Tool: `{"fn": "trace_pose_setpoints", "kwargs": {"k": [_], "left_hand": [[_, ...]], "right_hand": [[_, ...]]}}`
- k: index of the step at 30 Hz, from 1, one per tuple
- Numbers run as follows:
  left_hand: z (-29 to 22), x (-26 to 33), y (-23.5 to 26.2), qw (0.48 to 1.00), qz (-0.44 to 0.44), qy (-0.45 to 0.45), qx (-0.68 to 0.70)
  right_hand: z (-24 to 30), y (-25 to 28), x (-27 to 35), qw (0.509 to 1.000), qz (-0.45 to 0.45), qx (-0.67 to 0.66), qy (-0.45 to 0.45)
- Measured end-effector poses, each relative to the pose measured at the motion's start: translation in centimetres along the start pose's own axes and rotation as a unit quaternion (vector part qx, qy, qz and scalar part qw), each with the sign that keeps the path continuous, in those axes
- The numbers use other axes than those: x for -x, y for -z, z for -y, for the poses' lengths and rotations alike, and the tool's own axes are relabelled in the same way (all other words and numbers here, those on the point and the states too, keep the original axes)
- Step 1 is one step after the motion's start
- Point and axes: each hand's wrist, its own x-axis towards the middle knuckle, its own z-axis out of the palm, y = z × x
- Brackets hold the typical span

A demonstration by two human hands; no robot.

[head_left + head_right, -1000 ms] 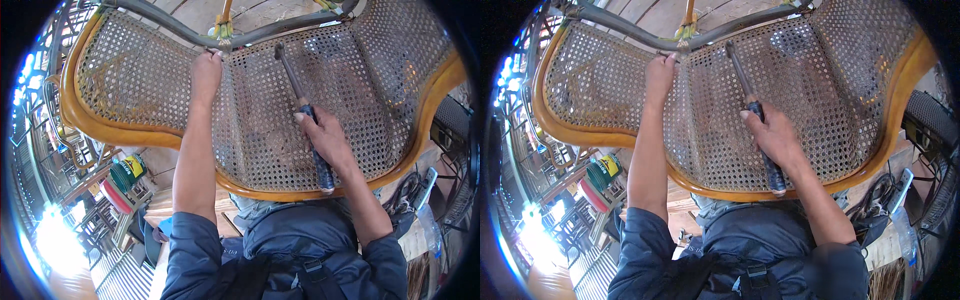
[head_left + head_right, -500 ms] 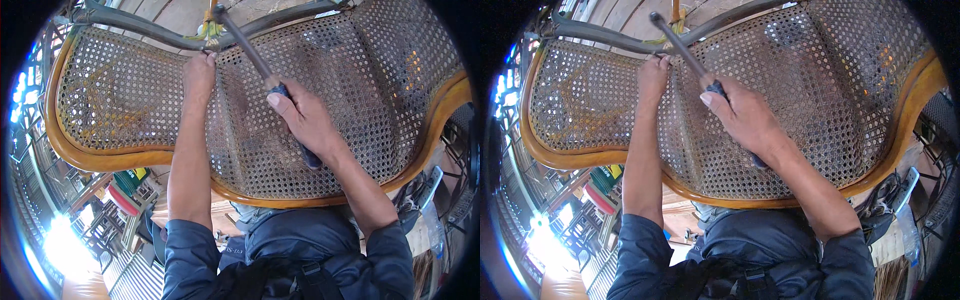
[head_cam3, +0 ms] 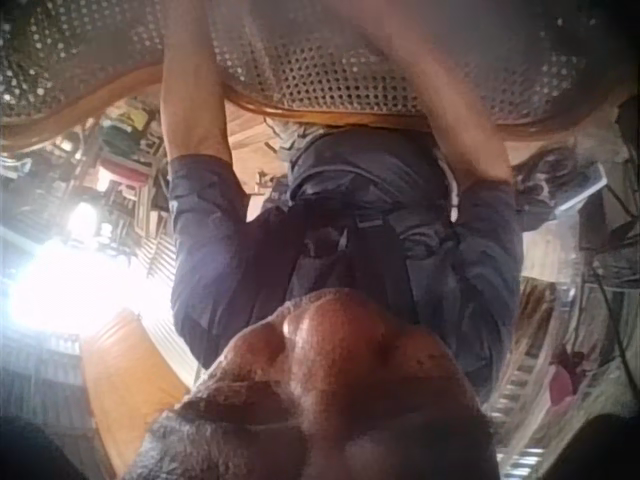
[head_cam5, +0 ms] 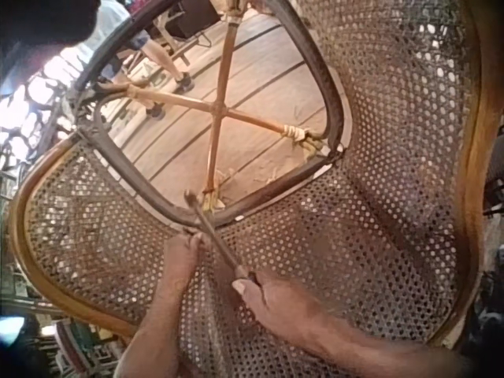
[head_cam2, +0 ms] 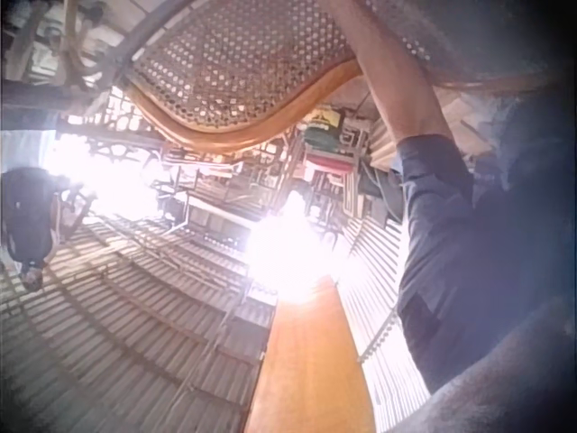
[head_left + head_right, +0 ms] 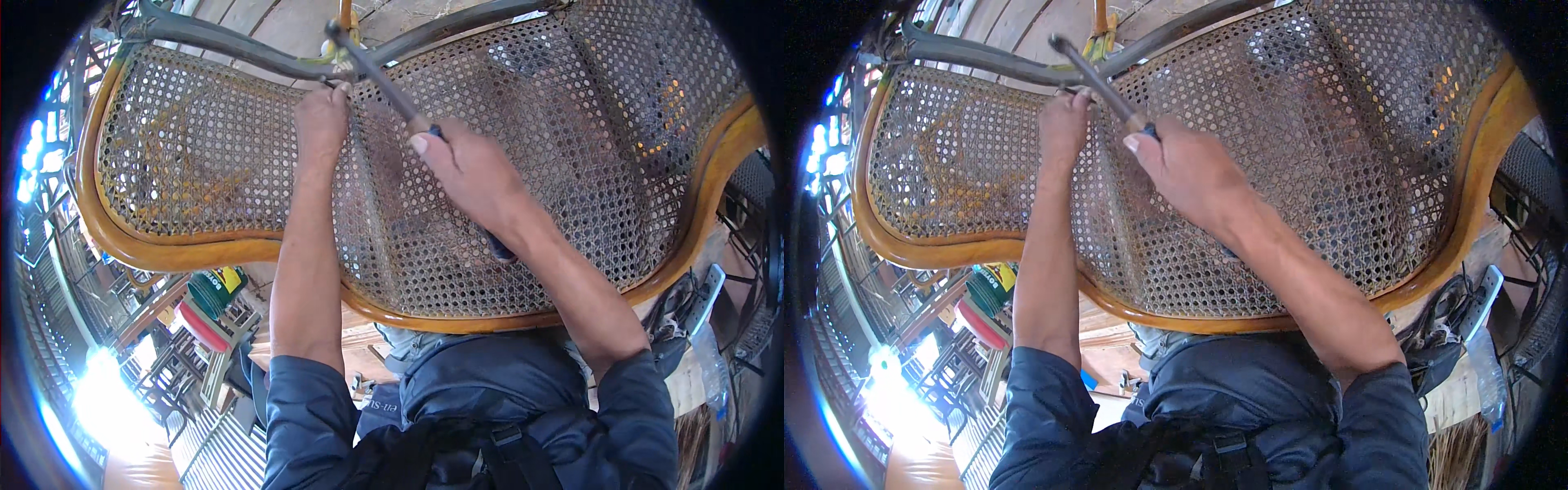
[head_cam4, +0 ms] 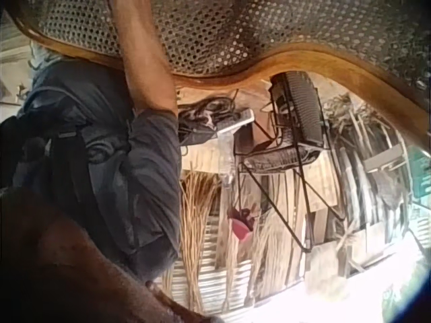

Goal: Repairing a woven rattan chair using a hammer and a metal tool.

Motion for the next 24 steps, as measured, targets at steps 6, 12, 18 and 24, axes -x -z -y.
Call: {"fn": "trace_pose_setpoints", "kwargs": {"k": [6,12,18,24], "left_hand": [[-0.5,1.0,0.3,0.997,-0.009,0.040,0.072],[-0.5,1.1,0.4,0.998,0.014,0.037,0.053],[-0.4,1.1,0.0,0.999,0.002,0.009,0.036],[-0.1,1.2,0.2,1.000,0.002,0.006,0.026]], "right_hand": [[-0.5,0.6,2.3,0.997,-0.060,-0.046,0.011],[-0.8,0.6,2.9,0.999,-0.044,-0.028,-0.015],[-0.5,0.9,3.0,0.997,-0.045,-0.056,0.012],[0.6,1.1,3.1,0.995,-0.052,-0.064,0.052]]}}
